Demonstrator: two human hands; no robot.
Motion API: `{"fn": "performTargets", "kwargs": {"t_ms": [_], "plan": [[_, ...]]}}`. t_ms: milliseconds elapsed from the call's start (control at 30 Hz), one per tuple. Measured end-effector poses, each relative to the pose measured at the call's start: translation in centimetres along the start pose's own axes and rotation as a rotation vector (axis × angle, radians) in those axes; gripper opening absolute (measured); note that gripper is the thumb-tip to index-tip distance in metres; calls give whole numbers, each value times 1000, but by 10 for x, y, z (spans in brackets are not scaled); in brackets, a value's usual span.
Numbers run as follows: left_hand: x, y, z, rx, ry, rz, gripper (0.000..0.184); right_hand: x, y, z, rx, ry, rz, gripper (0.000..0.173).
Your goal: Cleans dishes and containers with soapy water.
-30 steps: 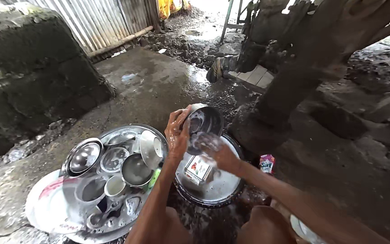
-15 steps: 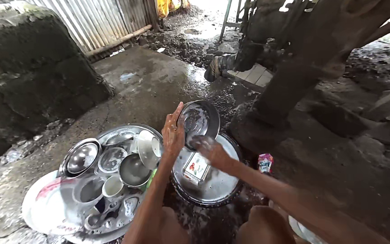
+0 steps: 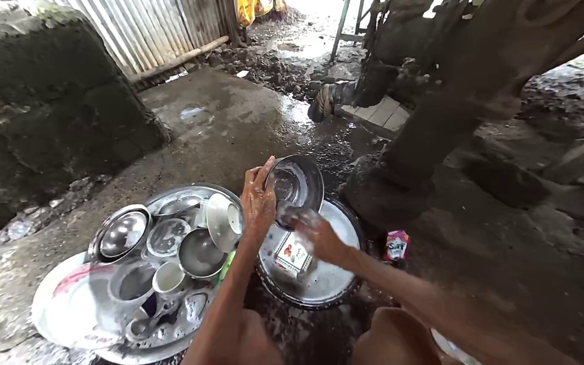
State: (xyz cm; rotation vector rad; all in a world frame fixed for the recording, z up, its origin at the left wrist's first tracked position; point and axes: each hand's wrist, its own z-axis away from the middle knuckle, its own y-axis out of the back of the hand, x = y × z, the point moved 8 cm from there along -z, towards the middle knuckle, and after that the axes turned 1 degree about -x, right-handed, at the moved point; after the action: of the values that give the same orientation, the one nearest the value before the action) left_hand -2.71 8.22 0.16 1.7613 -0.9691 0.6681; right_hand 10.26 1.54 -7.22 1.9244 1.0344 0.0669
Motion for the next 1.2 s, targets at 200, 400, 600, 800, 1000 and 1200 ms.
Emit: {"fn": "performTargets", "kwargs": {"t_ms": [200, 400, 600, 800, 1000, 1200], "plan": [[4, -9, -5, -154, 4, -148, 36, 62, 27, -28, -390, 329, 421, 40], [-4, -11, -2, -132, 90, -113, 40, 61, 21, -31, -400, -43, 321, 61], [-17, -16, 1, -19, 174, 95, 41, -21, 14, -20, -488, -295, -423, 45], [-1, -25, 11, -79, 212, 62, 41, 16, 13, -56, -213, -145, -79, 39], [-8, -4, 6, 96, 138, 111, 38, 30, 26, -41, -324, -492, 43, 37], [-4, -16, 9, 43, 163, 146, 40, -12, 27, -65, -167, -394, -180, 24]]}}
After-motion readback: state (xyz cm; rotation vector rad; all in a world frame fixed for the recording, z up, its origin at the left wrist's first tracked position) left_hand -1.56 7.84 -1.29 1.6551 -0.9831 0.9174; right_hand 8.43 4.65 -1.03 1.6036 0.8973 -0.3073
